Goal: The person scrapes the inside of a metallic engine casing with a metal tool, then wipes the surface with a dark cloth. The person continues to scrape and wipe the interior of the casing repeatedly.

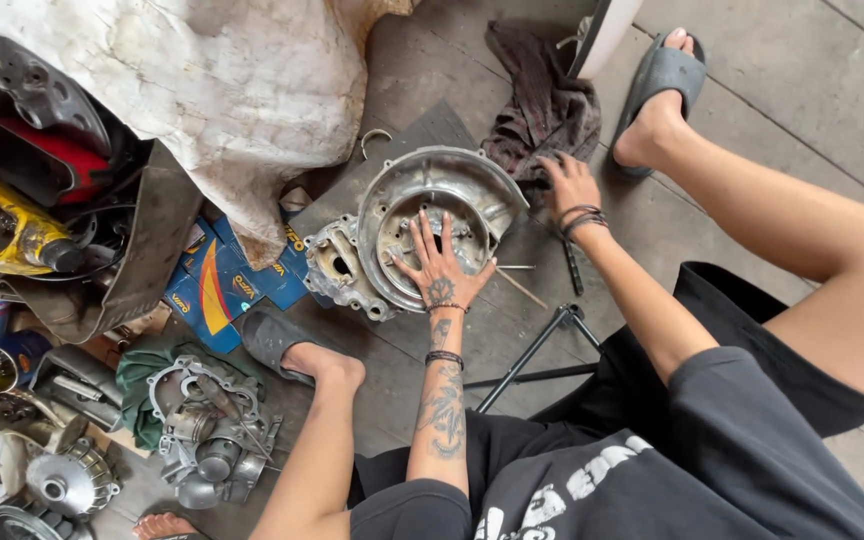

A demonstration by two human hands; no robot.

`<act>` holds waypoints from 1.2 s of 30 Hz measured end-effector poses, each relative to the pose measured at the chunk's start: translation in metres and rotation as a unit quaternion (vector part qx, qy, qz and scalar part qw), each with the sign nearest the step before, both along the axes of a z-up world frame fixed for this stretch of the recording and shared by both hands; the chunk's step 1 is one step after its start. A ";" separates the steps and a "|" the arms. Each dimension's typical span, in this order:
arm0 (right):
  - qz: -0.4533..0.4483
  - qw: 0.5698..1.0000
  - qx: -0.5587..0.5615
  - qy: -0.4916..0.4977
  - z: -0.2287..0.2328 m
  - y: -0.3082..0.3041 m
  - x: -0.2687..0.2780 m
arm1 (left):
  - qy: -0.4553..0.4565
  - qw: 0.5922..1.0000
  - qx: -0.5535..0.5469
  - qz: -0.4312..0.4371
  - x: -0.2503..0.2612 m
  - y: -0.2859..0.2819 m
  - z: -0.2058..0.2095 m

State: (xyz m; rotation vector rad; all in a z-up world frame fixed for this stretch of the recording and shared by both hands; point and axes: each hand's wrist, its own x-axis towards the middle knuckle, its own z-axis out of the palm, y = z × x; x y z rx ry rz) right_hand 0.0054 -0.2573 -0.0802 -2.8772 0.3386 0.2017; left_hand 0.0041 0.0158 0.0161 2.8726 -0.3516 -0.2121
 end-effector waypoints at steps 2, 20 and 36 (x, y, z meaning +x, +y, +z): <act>0.037 0.997 -0.059 0.018 -0.044 0.001 0.008 | 0.002 1.000 -0.002 0.000 0.000 0.000 0.000; 0.132 0.947 0.253 -0.150 0.108 0.093 0.004 | 0.040 0.999 0.015 0.004 -0.001 -0.001 -0.003; 0.318 0.930 -0.112 -0.143 0.040 0.071 0.006 | 0.024 0.998 0.001 -0.050 -0.002 0.008 -0.002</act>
